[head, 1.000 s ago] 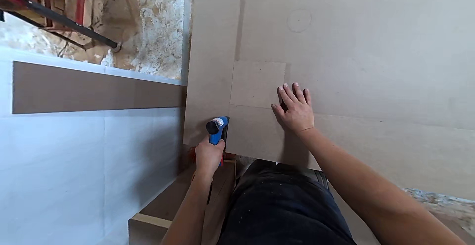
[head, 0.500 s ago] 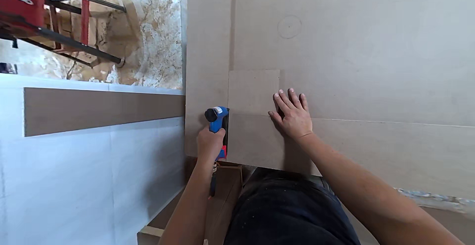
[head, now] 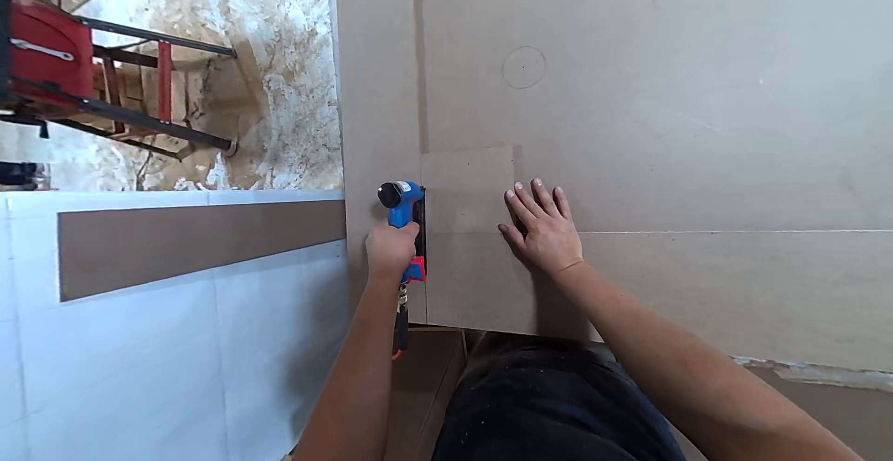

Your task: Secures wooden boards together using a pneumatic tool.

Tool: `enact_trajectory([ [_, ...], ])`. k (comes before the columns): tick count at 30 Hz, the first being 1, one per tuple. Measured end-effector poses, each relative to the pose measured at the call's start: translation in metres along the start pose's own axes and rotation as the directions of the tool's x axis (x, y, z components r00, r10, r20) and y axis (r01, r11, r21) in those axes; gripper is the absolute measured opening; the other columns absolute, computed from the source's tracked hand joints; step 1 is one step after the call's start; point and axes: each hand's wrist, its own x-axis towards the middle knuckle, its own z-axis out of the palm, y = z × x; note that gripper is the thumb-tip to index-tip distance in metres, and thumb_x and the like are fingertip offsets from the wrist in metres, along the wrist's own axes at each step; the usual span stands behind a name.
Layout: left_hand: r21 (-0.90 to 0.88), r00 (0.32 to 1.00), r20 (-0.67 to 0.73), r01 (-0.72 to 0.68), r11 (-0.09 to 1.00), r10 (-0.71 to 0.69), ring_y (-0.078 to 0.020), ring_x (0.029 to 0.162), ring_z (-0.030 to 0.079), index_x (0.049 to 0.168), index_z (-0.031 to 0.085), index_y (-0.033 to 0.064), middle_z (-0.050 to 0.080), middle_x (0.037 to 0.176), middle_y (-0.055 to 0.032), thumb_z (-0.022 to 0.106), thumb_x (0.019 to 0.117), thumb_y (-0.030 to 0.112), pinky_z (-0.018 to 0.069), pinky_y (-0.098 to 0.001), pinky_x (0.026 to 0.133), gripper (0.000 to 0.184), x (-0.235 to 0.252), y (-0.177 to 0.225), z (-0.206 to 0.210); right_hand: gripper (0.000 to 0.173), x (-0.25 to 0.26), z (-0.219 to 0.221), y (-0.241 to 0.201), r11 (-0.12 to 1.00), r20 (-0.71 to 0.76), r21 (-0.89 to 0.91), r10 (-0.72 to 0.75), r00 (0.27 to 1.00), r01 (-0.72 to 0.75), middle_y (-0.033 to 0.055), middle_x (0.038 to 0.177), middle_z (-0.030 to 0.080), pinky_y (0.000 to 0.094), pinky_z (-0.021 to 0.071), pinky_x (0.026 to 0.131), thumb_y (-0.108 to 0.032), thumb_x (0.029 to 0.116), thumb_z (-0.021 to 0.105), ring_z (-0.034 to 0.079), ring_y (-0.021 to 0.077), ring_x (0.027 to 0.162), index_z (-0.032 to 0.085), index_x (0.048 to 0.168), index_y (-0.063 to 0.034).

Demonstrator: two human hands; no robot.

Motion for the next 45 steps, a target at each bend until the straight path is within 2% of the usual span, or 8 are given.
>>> enact_trajectory([
  [15,-0.121,0.997,0.019,-0.071,0.99,0.074,-0.0211,0.049,0.062,0.099,0.065,0.0016,0.061,0.062,-0.0089,0.066,0.0961,0.026,0.0582,-0.0411,0.051,0.024,0.031,0.058,-0.004,0.063,0.0,0.0,-0.001,0.999,-0.012,0.043,0.008,1.0,-0.008,-0.0101,0.167,0.034,0.0561,0.0111,0.129,-0.064,0.1038,0.031,0.019,0.021,0.159,0.043,0.158,-0.0326],
  [19,-0.211,0.987,0.075,-0.125,0.97,0.144,-0.0192,0.05,0.06,0.1,0.064,0.0015,0.06,0.063,-0.0071,0.068,0.0955,0.021,0.0571,-0.0378,0.052,0.02,0.022,0.049,-0.042,0.063,0.0,0.001,-0.002,0.999,-0.006,0.044,0.008,1.0,-0.008,-0.01,0.166,0.036,0.0573,0.0128,0.128,-0.064,0.1037,0.032,0.021,0.0222,0.158,0.044,0.157,-0.0331],
  [22,0.053,0.943,0.167,-0.299,0.953,0.286,-0.0229,0.057,0.065,0.102,0.069,0.0046,0.066,0.068,-0.0091,0.071,0.0956,0.03,0.0584,-0.0454,0.058,0.026,0.019,0.024,-0.094,0.062,0.001,0.003,-0.001,0.998,-0.044,0.069,0.017,0.999,-0.014,-0.0072,0.166,0.037,0.0559,0.0158,0.127,-0.06,0.1047,0.033,0.025,0.0217,0.157,0.044,0.158,-0.0299],
  [26,0.571,0.704,0.463,-0.702,0.427,0.538,-0.0228,0.075,0.07,0.1,0.075,0.0196,0.072,0.079,-0.0038,0.077,0.0893,0.038,0.0567,-0.0562,0.069,0.021,0.028,0.009,-0.131,0.071,0.002,0.006,-0.001,0.994,-0.106,0.077,0.08,0.991,-0.072,0.0023,0.167,0.035,0.0498,0.0191,0.128,-0.06,0.1047,0.031,0.029,0.0198,0.156,0.037,0.161,-0.0172],
  [28,0.609,0.557,0.641,-0.787,0.092,0.528,-0.0204,0.087,0.073,0.117,0.075,0.028,0.077,0.094,0.0009,0.078,0.0853,0.04,0.0578,-0.0547,0.078,0.034,0.042,0.003,-0.126,0.075,0.004,0.003,-0.003,0.992,-0.1,0.053,0.116,0.988,-0.111,0.004,0.167,0.035,0.0493,0.0202,0.128,-0.064,0.1035,0.031,0.03,0.0211,0.155,0.037,0.161,-0.0152],
  [30,0.546,0.444,0.731,-0.836,-0.053,0.519,-0.0183,0.086,0.073,0.12,0.074,0.0278,0.077,0.095,0.0022,0.079,0.0842,0.04,0.059,-0.0519,0.078,0.038,0.058,-0.006,-0.116,0.077,0.003,0.005,-0.004,0.991,-0.113,0.042,0.131,0.985,-0.127,0.0041,0.166,0.036,0.0495,0.0205,0.128,-0.065,0.1022,0.031,0.03,0.0219,0.155,0.039,0.16,-0.0155],
  [41,0.528,0.505,0.688,-0.841,0.117,0.521,-0.0172,0.068,0.067,0.096,0.072,0.0217,0.068,0.072,0.0016,0.08,0.0819,0.033,0.0545,-0.0491,0.061,0.019,0.072,-0.019,-0.089,0.073,0.0,0.005,-0.002,0.992,-0.094,0.033,0.121,0.988,-0.119,0.0033,0.168,0.034,0.0488,0.0172,0.128,-0.061,0.1033,0.029,0.027,0.0214,0.156,0.038,0.16,-0.0169],
  [45,0.543,0.534,0.683,-0.828,0.143,0.499,-0.0182,0.073,0.068,0.101,0.073,0.0213,0.07,0.078,0.0003,0.08,0.0846,0.032,0.056,-0.0501,0.066,0.021,0.066,-0.012,-0.085,0.072,0.0,0.005,-0.001,0.993,-0.115,0.032,0.114,0.987,-0.11,0.0038,0.167,0.035,0.0493,0.0174,0.128,-0.061,0.103,0.03,0.028,0.0225,0.156,0.039,0.16,-0.0164],
])
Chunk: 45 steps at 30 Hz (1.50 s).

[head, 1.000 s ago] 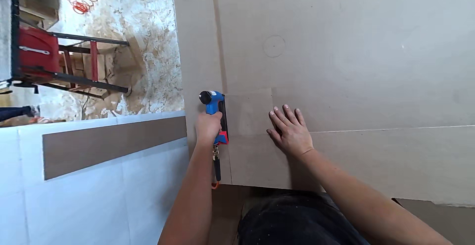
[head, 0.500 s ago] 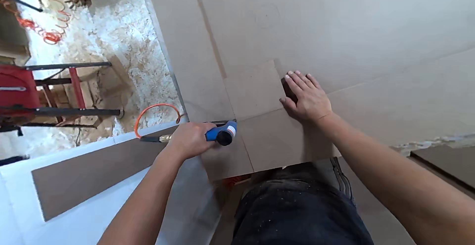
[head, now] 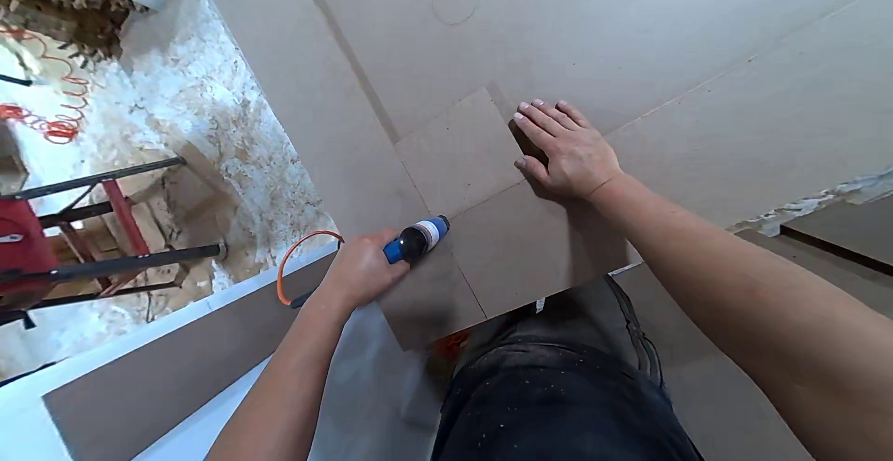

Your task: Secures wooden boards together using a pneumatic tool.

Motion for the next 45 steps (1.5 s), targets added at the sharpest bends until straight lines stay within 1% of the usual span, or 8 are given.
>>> enact_trajectory([
  [12,0.013,0.997,0.039,-0.062,0.998,0.062,-0.0169,0.073,0.068,0.102,0.072,0.0211,0.069,0.078,0.0002,0.078,0.0876,0.03,0.0559,-0.0469,0.065,0.018,0.026,0.055,-0.014,0.069,0.0,0.0,0.003,1.0,0.012,0.021,0.024,1.0,-0.024,0.0019,0.167,0.034,0.0467,0.0174,0.129,-0.056,0.1046,0.031,0.027,0.0206,0.156,0.036,0.161,-0.0159],
  [18,0.021,0.994,0.019,-0.105,0.994,0.104,-0.0163,0.071,0.068,0.102,0.071,0.0212,0.069,0.078,0.0007,0.077,0.0881,0.031,0.0556,-0.0455,0.063,0.018,0.039,0.081,-0.016,0.053,-0.002,-0.001,0.004,0.981,-0.194,0.182,0.107,0.975,-0.072,0.0059,0.166,0.036,0.0429,0.0233,0.128,-0.021,0.1075,0.036,0.03,0.0212,0.155,0.038,0.159,-0.0097],
  [21,0.023,0.994,0.027,-0.105,0.994,0.105,-0.0169,0.072,0.068,0.103,0.072,0.0204,0.069,0.078,-0.0001,0.077,0.0877,0.029,0.0561,-0.0459,0.063,0.019,0.043,0.097,-0.022,0.053,-0.001,-0.002,0.003,0.97,-0.249,0.228,0.139,0.958,-0.082,0.0063,0.167,0.034,0.044,0.0223,0.129,-0.013,0.1061,0.035,0.027,0.0218,0.156,0.038,0.159,-0.0081],
  [34,0.001,0.995,0.071,-0.075,0.997,0.075,-0.0182,0.07,0.067,0.103,0.071,0.021,0.069,0.077,-0.0011,0.077,0.0876,0.029,0.0559,-0.0467,0.061,0.019,0.061,0.147,-0.033,0.054,-0.004,-0.003,0.006,0.958,-0.267,0.285,0.119,0.956,-0.039,0.0094,0.164,0.04,0.0436,0.0258,0.128,-0.005,0.1019,0.038,0.033,0.0241,0.154,0.043,0.156,-0.0055],
  [38,-0.19,0.999,-0.023,0.032,0.981,-0.037,-0.0236,0.072,0.068,0.11,0.071,0.0164,0.07,0.081,-0.0075,0.073,0.0925,0.028,0.0562,-0.0505,0.062,0.021,0.033,0.144,-0.039,0.054,-0.004,-0.004,0.003,0.96,-0.221,0.279,0.095,0.971,-0.03,0.0088,0.164,0.04,0.0439,0.0262,0.128,-0.005,0.1021,0.037,0.033,0.024,0.154,0.043,0.156,-0.007],
  [40,-0.472,0.968,-0.115,0.143,0.87,-0.222,-0.0233,0.07,0.069,0.122,0.068,0.0155,0.071,0.084,-0.0083,0.072,0.0959,0.038,0.0594,-0.0514,0.064,0.034,-0.009,0.13,-0.032,0.053,-0.008,-0.006,0.002,0.966,-0.185,0.256,0.089,0.979,-0.04,0.0083,0.164,0.04,0.0445,0.0254,0.128,-0.011,0.1044,0.036,0.031,0.0234,0.155,0.043,0.157,-0.0079],
  [42,-0.755,0.876,-0.11,0.234,0.612,-0.47,-0.0205,0.067,0.071,0.125,0.064,0.011,0.072,0.08,-0.0062,0.074,0.0931,0.043,0.0626,-0.0458,0.066,0.046,-0.062,0.111,-0.017,0.053,-0.013,-0.015,0.0,0.978,-0.136,0.208,0.062,0.989,-0.032,0.0066,0.164,0.04,0.0466,0.0235,0.129,-0.031,0.1089,0.035,0.031,0.0212,0.155,0.041,0.158,-0.01],
  [45,-0.983,0.709,-0.089,0.051,0.178,-0.7,-0.0203,0.074,0.073,0.136,0.051,0.0015,0.072,0.086,-0.0076,0.074,0.0889,0.029,0.0647,-0.041,0.072,0.059,-0.156,0.092,0.021,0.081,-0.013,-0.023,-0.013,0.994,-0.052,0.096,-0.054,0.997,0.058,0.0017,0.165,0.038,0.0529,0.0204,0.128,-0.069,0.0983,0.037,0.031,0.0201,0.155,0.036,0.161,-0.0168],
])
